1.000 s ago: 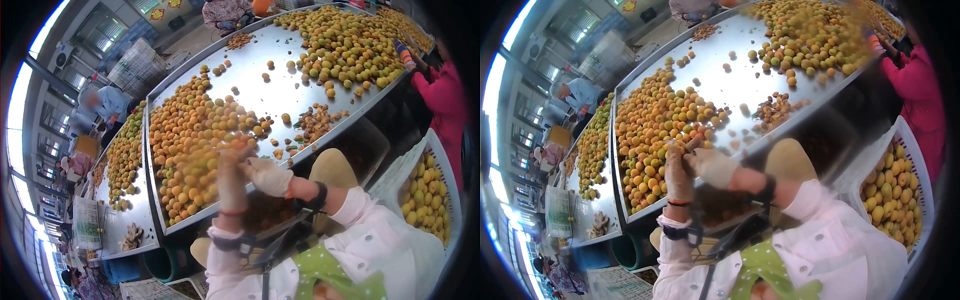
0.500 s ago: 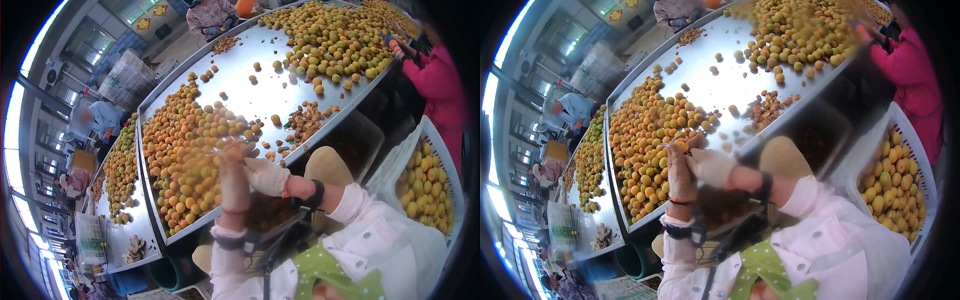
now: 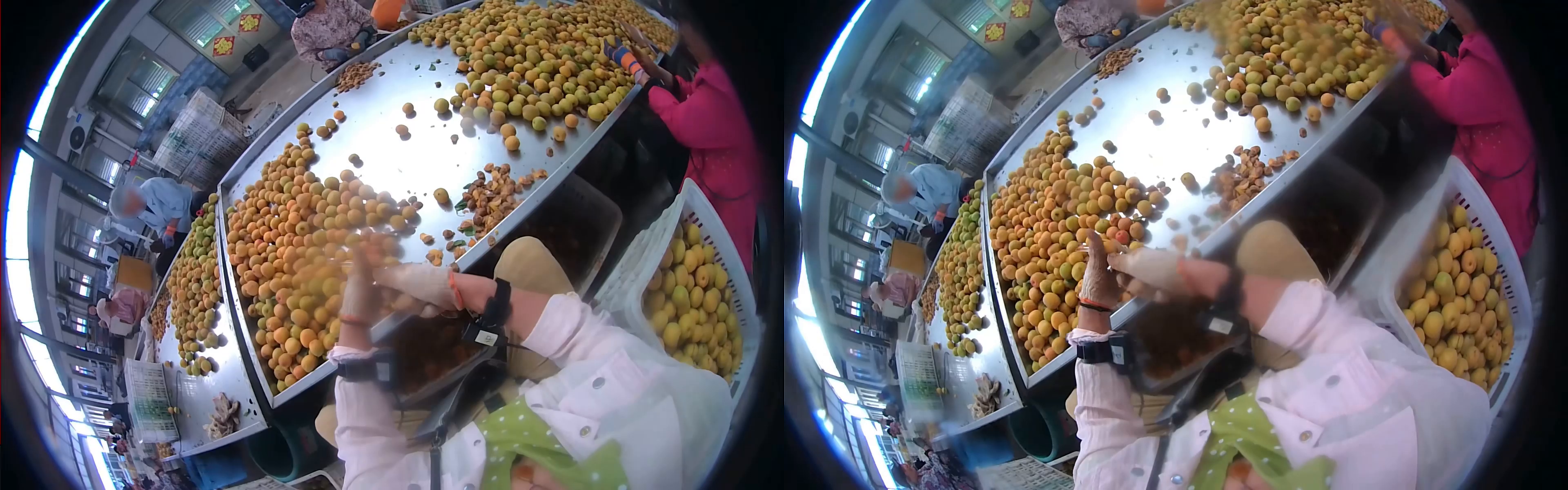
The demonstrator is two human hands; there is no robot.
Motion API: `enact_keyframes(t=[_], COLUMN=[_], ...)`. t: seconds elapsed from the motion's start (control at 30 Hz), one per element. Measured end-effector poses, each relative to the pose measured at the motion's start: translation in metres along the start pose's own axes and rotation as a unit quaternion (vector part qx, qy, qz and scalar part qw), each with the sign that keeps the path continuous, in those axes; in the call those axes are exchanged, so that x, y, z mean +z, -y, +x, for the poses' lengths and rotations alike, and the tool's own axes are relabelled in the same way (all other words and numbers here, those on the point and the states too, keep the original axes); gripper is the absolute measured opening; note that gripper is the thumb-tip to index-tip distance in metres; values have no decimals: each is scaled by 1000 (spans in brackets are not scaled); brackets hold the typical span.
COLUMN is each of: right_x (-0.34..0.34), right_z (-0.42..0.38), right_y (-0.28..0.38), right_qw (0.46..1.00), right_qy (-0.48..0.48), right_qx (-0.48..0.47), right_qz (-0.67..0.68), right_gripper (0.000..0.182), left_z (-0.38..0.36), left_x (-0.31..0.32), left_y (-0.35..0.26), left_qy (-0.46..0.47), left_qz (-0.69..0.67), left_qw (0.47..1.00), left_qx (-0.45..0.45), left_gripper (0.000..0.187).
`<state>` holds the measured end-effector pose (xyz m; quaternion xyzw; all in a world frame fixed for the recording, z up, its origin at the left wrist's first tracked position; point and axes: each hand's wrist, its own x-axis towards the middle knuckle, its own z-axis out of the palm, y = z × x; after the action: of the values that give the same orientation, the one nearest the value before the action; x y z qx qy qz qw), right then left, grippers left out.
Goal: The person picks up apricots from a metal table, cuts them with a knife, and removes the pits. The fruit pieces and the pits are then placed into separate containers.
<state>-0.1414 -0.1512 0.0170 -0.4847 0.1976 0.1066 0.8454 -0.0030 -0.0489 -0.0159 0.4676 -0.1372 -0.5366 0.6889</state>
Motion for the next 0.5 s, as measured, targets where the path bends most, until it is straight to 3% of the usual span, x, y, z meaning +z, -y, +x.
enact_keyframes(t=[0.03,0.07,0.1,0.13,0.17,0.2,0.23,0.27,0.3,0.33,0.37,0.4,0.43,0.5], right_x=[-4,-8,-7,-7,-8,-10,-10,-14,-16,-15,-13,-13,-9,1], right_z=[1,9,16,21,25,31,33,37,39,39,40,47,47,48], right_y=[-1,-8,-11,-15,-18,-19,-14,-8,-5,-2,-3,-10,-10,-5], right_qw=[988,988,897,726,725,723,719,751,751,857,929,956,956,957], right_qy=[104,104,295,459,459,468,477,418,418,274,120,21,21,-87], right_qx=[50,51,100,142,145,101,56,47,48,14,-20,-78,-75,-161], right_qz=[102,104,313,493,493,498,502,508,509,437,350,283,284,226], right_gripper=[42,42,43,44,44,44,44,42,42,38,36,40,40,39], left_z=[0,3,4,4,3,2,-3,-19,-22,-27,-33,-11,-17,-30], left_x=[-8,-21,-24,-30,-32,-33,-21,4,5,4,1,-37,-32,-16], left_y=[3,8,6,-2,0,3,2,-4,-1,2,4,16,15,16], left_qy=[-1,25,51,86,83,117,147,104,103,92,79,-56,-59,-93], left_qz=[0,119,235,347,346,147,-58,-43,-43,1,45,12,12,102], left_qw=[1000,991,964,930,931,982,987,993,994,994,986,991,991,974], left_qx=[-2,56,113,87,87,29,-31,-20,-20,60,136,119,117,182], left_gripper=[66,71,77,83,83,83,83,81,81,69,58,43,43,37])
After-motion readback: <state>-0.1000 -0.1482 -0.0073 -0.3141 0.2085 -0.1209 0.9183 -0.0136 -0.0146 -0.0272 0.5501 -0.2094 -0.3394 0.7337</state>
